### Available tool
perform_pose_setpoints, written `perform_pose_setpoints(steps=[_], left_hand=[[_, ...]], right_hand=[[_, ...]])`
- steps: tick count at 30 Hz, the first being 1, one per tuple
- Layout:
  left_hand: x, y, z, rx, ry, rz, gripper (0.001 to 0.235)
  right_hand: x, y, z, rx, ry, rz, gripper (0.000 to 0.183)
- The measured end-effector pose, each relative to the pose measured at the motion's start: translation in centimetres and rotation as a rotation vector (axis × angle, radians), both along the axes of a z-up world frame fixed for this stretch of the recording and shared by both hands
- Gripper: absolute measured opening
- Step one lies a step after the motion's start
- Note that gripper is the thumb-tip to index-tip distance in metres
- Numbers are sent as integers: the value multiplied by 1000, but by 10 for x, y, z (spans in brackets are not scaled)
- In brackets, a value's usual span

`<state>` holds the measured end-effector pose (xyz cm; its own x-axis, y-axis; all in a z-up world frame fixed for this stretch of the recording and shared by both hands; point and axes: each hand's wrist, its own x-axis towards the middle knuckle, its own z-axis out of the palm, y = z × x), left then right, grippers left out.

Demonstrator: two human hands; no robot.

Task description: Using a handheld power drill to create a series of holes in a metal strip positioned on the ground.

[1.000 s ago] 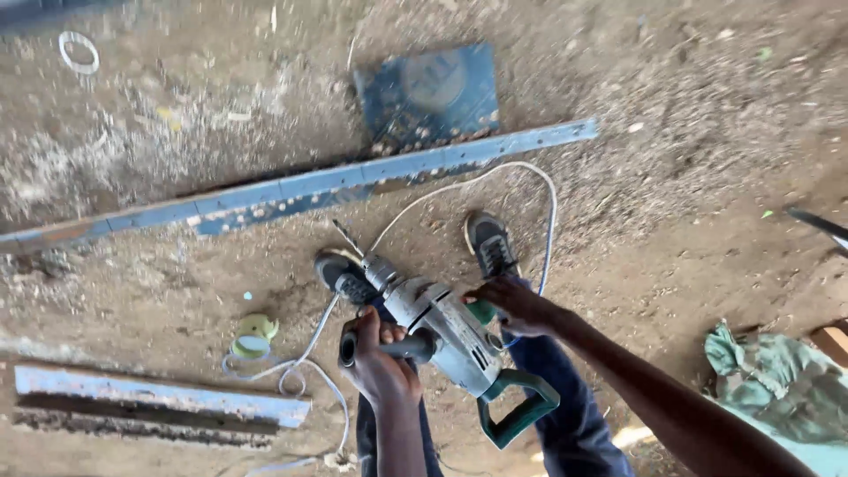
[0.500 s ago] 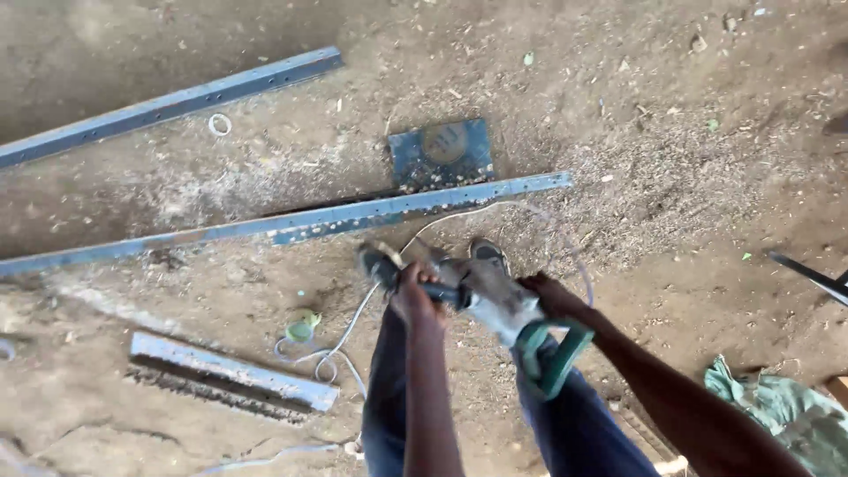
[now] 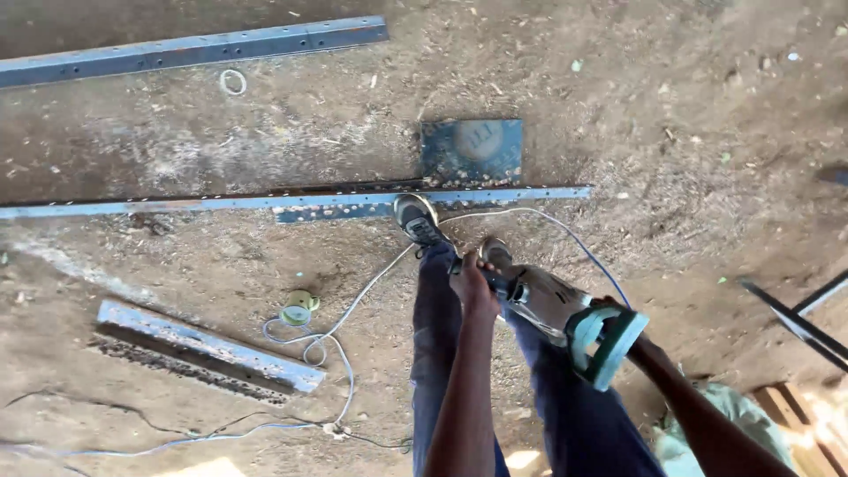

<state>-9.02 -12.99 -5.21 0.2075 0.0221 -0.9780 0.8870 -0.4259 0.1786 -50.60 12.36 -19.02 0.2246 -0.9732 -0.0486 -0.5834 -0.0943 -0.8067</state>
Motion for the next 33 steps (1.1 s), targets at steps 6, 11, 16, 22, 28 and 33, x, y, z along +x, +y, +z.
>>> perform_pose_setpoints(steps=[6,11,16,22,28,33], left_hand=[[2,-8,-10,32,-30,160,22],[-8,-22,-10,71,-137,89,26],[-21,-30,-21,115,-207,-4,34],[-36,-55,-33,196,-289,-151,45],[-60,-71,-63,189,-335,-146,47],[-69,-61,-87,224,-334,-118,50]], right_hand=[[53,-104,65,495,457,328,38],[123,-184,139,776,914,434,44],[218,-287,209,1072,791,223,36],[147,-226,134,857,622,399,64],[128,-228,104,760,570,391,69],[122,-242,94,796,596,400,70]])
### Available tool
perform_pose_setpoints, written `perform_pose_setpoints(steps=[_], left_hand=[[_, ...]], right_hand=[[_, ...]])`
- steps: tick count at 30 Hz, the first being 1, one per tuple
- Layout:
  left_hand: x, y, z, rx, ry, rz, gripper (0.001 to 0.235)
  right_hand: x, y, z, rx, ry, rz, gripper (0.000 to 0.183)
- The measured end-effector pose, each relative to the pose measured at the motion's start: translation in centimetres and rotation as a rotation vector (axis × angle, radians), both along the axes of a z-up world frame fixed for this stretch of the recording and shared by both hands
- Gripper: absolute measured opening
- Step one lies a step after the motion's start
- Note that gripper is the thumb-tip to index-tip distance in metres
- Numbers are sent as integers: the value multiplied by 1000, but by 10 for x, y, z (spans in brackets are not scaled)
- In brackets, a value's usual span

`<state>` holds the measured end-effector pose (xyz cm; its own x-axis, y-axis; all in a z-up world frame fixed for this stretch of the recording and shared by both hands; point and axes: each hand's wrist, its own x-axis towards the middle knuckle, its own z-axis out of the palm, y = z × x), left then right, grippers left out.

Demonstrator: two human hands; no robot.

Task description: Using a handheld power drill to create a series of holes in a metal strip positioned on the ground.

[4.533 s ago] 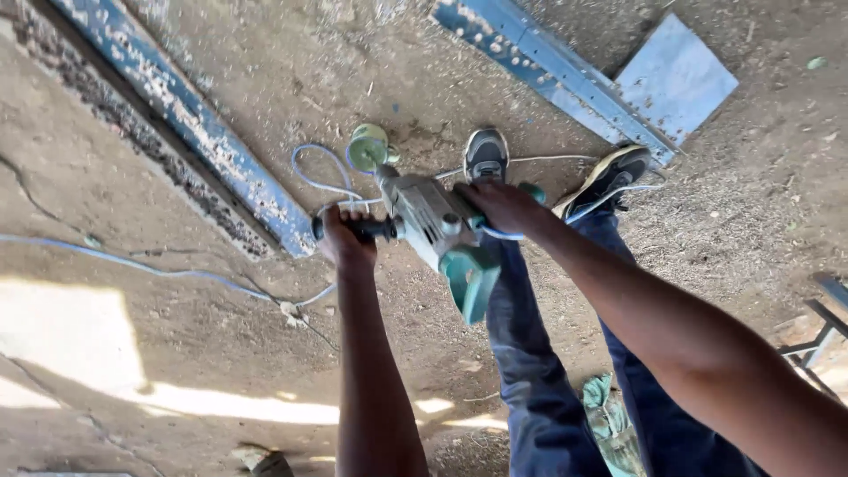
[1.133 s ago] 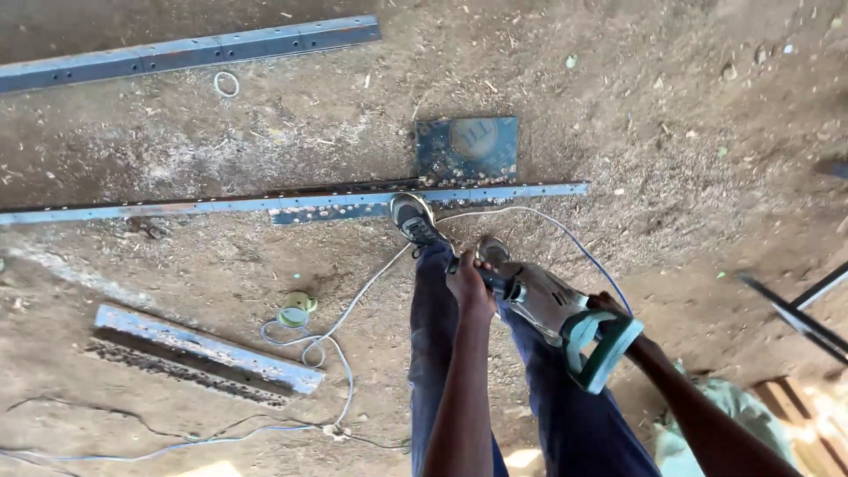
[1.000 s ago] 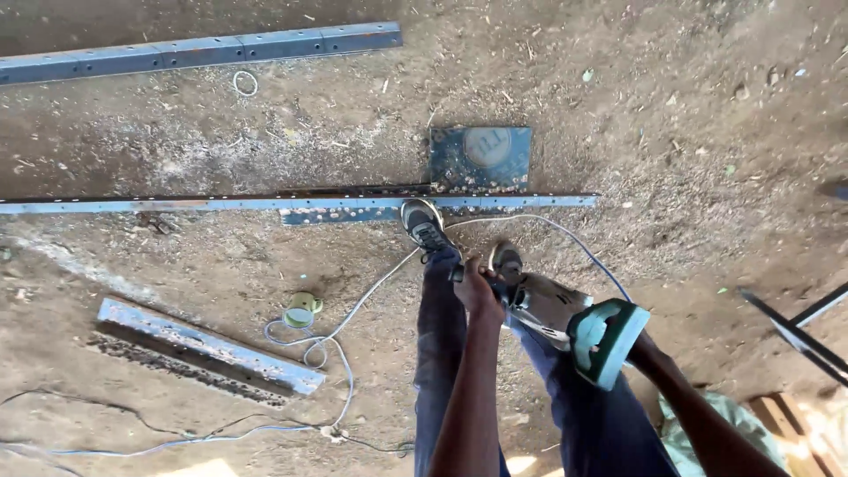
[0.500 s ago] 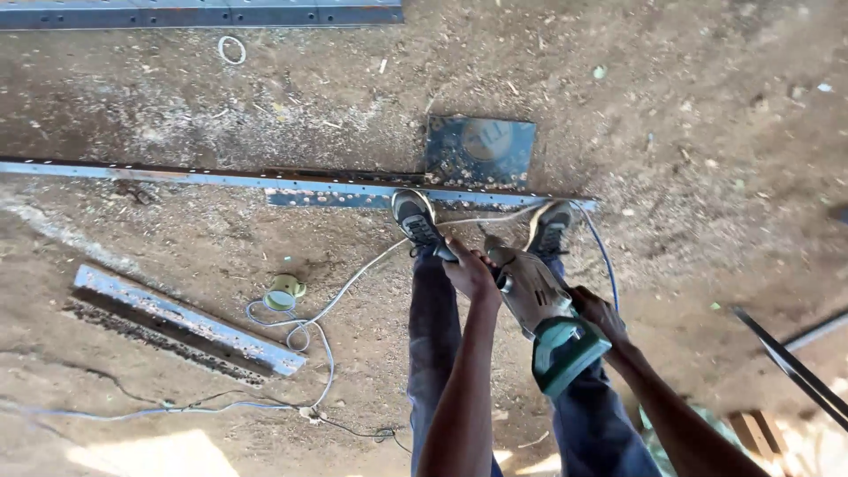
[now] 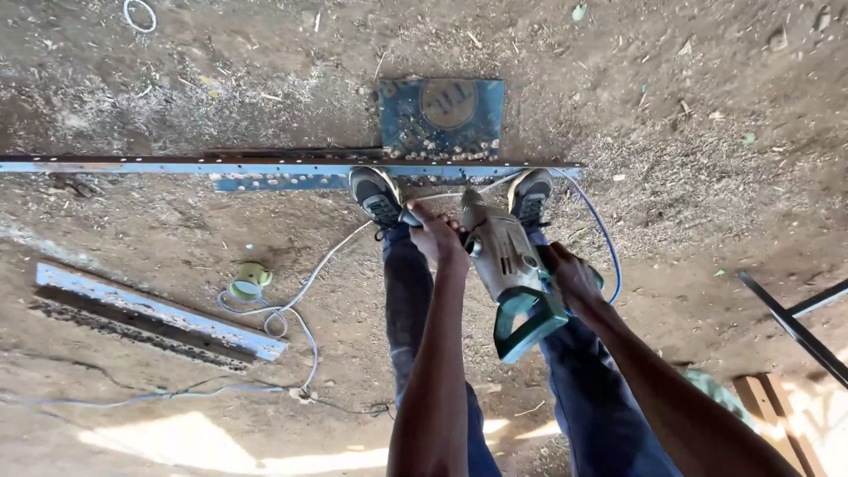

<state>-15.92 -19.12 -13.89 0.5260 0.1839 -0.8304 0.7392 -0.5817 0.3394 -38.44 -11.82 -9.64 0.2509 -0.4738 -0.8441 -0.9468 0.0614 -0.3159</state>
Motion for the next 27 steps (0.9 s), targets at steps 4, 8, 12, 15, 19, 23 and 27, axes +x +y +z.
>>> perform_pose_setpoints(steps=[4,8,12,15,19,23,27], left_hand=[[0,-2,7,-17,0,31,48],[0,-16,23,-26,4,29,47],[-1,-20,22,-2,-9,18,49],[-4,-16,14,13,4,27,49],[-6,-14,8,15,12,23,50],[-2,-18,10,6,24,20,49],[0,-14,8,8,37,35,47]], right_hand=[[-1,7,-6,9,-15,-38,66],[-7,10,-14,-8,-21,-61,65],[-5,6,-13,36,-39,-104,63],[-15,11,-25,35,-19,-68,62],[-16,12,-24,39,2,-60,58],[-8,1,-11,54,12,-52,61],[-6,7,-13,82,9,-67,60]])
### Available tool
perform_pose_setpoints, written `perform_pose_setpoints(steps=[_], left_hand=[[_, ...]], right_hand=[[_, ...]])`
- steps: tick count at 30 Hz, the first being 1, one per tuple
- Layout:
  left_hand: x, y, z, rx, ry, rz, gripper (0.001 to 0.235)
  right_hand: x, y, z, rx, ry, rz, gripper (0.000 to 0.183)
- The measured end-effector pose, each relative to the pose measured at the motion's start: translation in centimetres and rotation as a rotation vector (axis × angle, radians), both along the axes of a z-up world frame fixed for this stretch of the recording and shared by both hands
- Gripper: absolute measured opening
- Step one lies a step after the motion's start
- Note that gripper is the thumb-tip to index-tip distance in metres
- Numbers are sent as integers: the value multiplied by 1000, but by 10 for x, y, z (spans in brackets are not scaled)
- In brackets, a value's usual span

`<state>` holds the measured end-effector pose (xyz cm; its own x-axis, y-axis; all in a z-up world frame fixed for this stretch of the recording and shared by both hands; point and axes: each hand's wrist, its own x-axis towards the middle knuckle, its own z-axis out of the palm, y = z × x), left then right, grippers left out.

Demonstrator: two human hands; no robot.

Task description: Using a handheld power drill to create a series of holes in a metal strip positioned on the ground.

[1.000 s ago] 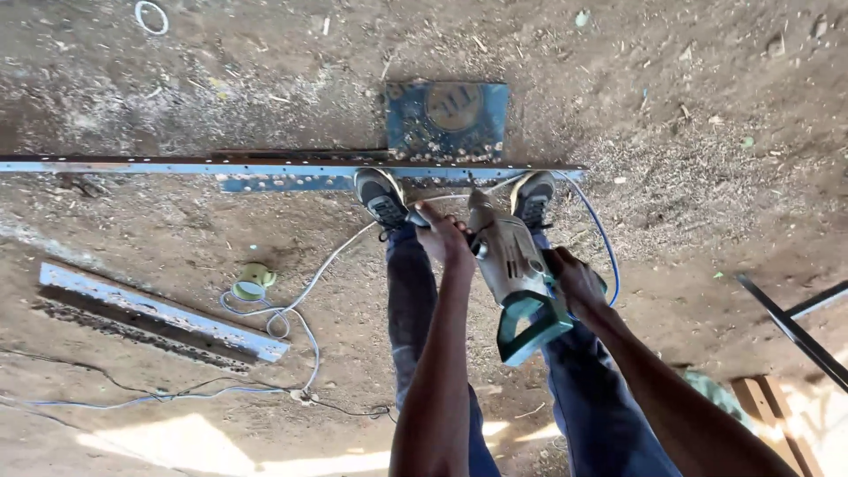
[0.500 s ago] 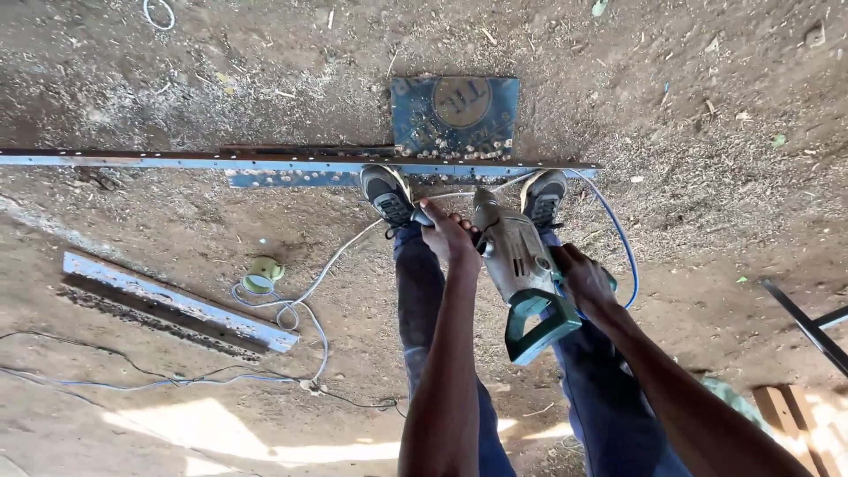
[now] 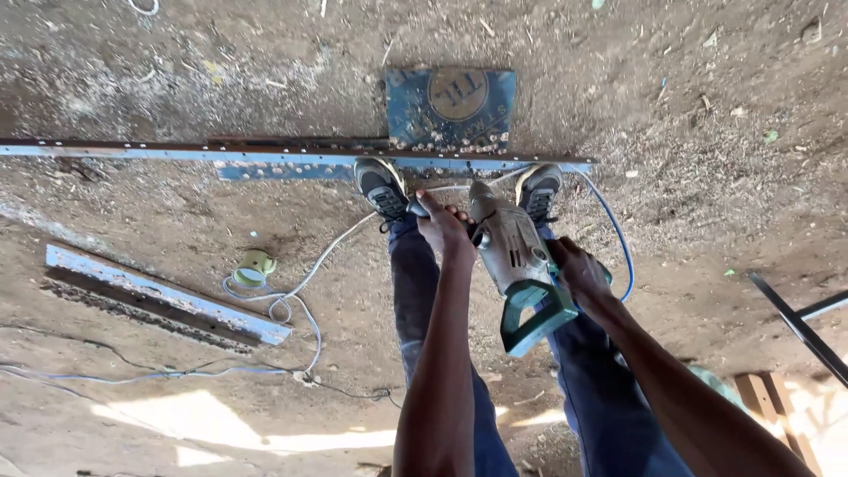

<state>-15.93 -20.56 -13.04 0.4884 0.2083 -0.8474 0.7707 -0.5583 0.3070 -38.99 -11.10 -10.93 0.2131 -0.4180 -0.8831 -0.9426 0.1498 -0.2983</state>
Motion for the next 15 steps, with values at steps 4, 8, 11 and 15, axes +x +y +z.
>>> perform_pose_setpoints(steps=[4,8,11,15], left_hand=[[16,26,-32,-2,-24,-27,49],[41,103,-114,198,-108,-197,57],[44,113,-116,300,-174,-306,67],[46,89,-85,362,-247,-433,54]], right_hand=[[-4,1,-22,-53,-1,41,60],[3,-5,-22,-351,-45,243,57],[16,-19,-7,-452,-88,290,61],[13,-15,-19,-478,-108,374,87]])
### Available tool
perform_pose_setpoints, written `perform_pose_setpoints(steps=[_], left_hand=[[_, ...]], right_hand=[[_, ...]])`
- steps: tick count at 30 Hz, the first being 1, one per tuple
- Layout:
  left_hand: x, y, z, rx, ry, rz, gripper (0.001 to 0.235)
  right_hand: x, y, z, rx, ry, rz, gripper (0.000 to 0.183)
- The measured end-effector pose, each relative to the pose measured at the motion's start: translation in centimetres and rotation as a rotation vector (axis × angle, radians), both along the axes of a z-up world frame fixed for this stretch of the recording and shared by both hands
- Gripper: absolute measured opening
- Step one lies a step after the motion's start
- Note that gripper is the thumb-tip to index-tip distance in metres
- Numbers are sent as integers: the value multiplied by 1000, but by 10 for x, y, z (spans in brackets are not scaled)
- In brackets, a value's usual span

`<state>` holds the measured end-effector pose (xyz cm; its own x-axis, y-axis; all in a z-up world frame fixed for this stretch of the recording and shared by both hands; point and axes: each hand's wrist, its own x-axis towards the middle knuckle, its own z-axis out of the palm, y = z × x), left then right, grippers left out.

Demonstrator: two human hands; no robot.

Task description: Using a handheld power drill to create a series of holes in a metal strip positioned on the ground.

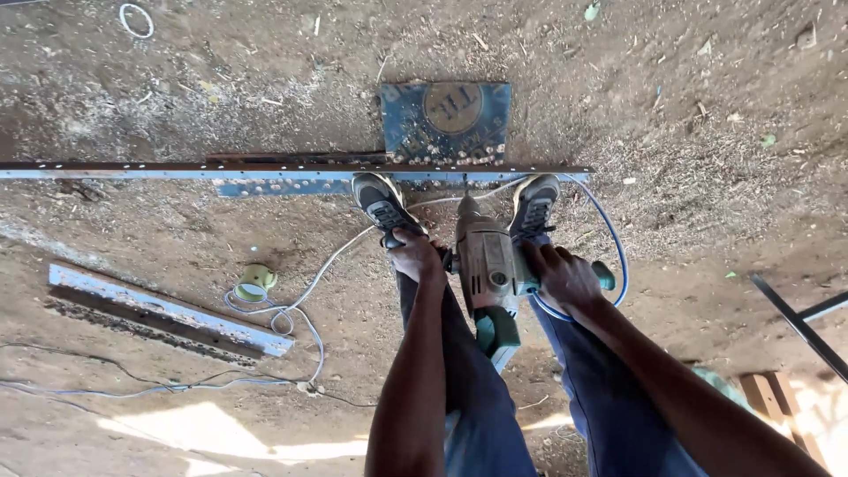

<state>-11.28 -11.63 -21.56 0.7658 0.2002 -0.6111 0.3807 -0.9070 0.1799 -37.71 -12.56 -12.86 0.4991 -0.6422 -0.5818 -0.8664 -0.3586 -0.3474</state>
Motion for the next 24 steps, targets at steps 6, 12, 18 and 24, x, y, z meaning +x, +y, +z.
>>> perform_pose_setpoints(steps=[6,12,18,24], left_hand=[[11,26,-45,41,-63,-13,53],[20,32,-59,143,16,-29,57],[16,-10,-33,361,152,-466,50],[13,0,-45,317,144,-244,52]], right_hand=[[11,-30,11,24,1,78,78],[-7,-33,-14,85,56,203,60],[-1,-43,-16,38,36,169,66],[2,-69,0,102,-45,146,68]])
